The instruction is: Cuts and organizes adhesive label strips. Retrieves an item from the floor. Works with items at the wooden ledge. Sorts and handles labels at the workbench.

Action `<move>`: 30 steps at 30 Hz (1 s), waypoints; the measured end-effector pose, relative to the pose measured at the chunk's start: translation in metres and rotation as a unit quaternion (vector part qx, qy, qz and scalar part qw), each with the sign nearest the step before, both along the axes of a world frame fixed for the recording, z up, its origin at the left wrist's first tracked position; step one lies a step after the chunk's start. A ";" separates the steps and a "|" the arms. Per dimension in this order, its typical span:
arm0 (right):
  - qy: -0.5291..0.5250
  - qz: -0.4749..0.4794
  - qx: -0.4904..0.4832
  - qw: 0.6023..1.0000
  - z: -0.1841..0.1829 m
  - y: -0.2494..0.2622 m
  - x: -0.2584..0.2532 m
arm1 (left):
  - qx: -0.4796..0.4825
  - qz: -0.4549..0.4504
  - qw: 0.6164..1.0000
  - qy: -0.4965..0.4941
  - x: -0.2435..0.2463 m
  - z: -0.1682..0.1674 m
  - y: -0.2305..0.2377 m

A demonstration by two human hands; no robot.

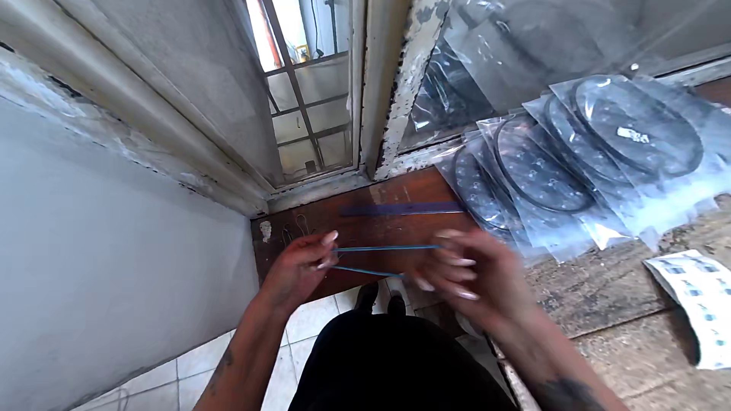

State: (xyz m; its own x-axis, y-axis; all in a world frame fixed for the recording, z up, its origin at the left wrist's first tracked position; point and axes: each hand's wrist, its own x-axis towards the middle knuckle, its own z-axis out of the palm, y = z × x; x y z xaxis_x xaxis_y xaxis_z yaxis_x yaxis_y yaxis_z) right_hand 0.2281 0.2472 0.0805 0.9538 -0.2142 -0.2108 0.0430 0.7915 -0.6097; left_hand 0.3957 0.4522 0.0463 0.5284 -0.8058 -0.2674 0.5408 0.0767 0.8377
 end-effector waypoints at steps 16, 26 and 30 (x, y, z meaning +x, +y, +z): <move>-0.092 -0.043 -0.358 0.928 0.007 -0.022 -0.044 | 0.047 -0.064 0.986 -0.144 -0.099 0.011 -0.087; 0.177 -0.438 -0.457 0.753 -0.005 -0.035 -0.010 | -0.120 -0.173 0.791 -0.574 -0.133 0.011 -0.086; 0.206 -0.301 -0.202 0.909 -0.017 -0.050 0.003 | 0.055 -0.071 0.802 -0.590 -0.101 -0.009 -0.061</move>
